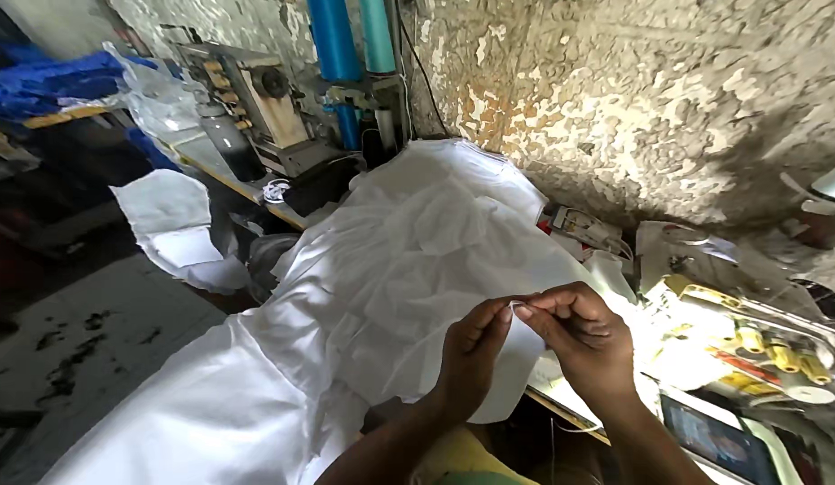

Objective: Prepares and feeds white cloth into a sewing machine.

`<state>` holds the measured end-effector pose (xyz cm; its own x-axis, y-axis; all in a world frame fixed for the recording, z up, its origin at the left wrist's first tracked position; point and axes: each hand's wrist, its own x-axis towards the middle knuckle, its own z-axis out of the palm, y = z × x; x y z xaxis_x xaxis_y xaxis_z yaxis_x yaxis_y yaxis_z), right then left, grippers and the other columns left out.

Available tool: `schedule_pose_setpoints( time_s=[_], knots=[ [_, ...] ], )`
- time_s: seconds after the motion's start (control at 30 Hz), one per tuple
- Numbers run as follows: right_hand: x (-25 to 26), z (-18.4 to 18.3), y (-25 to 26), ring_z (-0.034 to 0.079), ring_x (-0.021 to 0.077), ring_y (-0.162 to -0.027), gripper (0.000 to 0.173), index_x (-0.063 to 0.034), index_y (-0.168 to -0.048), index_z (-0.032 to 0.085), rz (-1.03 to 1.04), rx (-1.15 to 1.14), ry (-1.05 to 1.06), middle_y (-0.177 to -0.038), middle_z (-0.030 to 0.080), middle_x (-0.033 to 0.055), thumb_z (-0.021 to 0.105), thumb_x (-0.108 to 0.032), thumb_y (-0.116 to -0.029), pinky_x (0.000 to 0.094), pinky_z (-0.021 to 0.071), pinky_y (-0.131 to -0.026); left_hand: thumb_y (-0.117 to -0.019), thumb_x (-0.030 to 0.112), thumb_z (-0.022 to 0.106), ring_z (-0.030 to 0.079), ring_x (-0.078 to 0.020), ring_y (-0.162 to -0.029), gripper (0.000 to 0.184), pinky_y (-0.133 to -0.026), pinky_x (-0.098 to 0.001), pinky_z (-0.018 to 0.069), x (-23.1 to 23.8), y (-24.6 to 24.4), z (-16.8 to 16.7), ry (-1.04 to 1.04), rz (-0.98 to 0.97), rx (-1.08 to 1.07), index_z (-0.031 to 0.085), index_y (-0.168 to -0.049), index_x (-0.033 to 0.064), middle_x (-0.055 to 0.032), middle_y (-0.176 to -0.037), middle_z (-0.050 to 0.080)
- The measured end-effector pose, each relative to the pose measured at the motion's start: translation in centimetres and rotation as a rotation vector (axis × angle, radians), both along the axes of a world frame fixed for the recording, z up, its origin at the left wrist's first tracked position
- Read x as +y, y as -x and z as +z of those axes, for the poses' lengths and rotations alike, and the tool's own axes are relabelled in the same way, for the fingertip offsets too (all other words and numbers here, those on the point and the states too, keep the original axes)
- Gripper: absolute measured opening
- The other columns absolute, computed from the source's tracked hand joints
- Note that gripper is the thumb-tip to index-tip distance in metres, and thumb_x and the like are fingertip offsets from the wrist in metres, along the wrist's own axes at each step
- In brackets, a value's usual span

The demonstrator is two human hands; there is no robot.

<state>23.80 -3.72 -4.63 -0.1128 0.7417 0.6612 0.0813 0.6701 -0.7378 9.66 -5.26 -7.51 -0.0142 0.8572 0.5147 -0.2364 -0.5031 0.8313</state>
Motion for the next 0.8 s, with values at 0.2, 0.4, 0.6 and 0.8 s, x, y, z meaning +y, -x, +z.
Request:
schedule_pose_setpoints(
  time_s=[0.2,0.4,0.6,0.8],
  knots=[
    [-0.8,0.1,0.1,0.065,-0.0087,-0.079,0.011,-0.0158,-0.096,0.065,-0.005,0.023,0.007,-0.087,0.071,-0.0152,0.071,-0.008,-0.0918,0.0089,0.0545,-0.072,-0.1061,0.01,0.047,0.064,0.0081,-0.094,0.026,-0.085,-0.0142,0.0523,-0.7,0.1,-0.1,-0.05,-0.023,0.015,0.071,-0.111,0.0027,0.0099,-0.1,0.072],
    [-2.6,0.0,-1.2,0.065,-0.008,-0.085,0.008,-0.0057,-0.099,0.062,-0.026,-0.091,-0.087,-0.089,0.071,-0.0061,0.065,-0.013,-0.0995,0.0088,0.0532,-0.079,-0.1029,0.014,0.058,0.068,0.0061,-0.096,0.021,-0.087,-0.015,0.0557,-1.2,0.1,0.2,-0.253,0.097,0.183,0.075,-0.107,0.0037,0.0055,-0.103,0.077],
    [-6.8,2.8,-4.3,0.067,0.0144,-0.092,0.018,-0.0115,-0.112,0.067,-0.379,-0.449,-0.352,-0.109,0.07,0.0095,0.056,-0.023,-0.1026,0.0257,0.0545,-0.076,-0.1089,0.021,0.049,0.061,0.0056,-0.1,0.019,-0.09,-0.0099,0.0485,-2.1,-2.3,1.7,-0.666,0.347,0.413,0.066,-0.11,0.0125,0.0063,-0.104,0.065],
    [-8.6,2.5,-8.3,0.064,0.0144,-0.078,0.027,-0.0112,-0.096,0.067,-0.559,-0.502,-0.463,-0.086,0.072,0.0036,0.043,-0.022,-0.1049,0.0261,0.0478,-0.069,-0.1018,0.021,0.062,0.055,-0.0046,-0.086,0.008,-0.082,-0.0158,0.0439,-3.4,-4.1,4.7,-0.894,0.231,0.553,0.063,-0.108,0.0164,0.0029,-0.092,0.056]
  ],
)
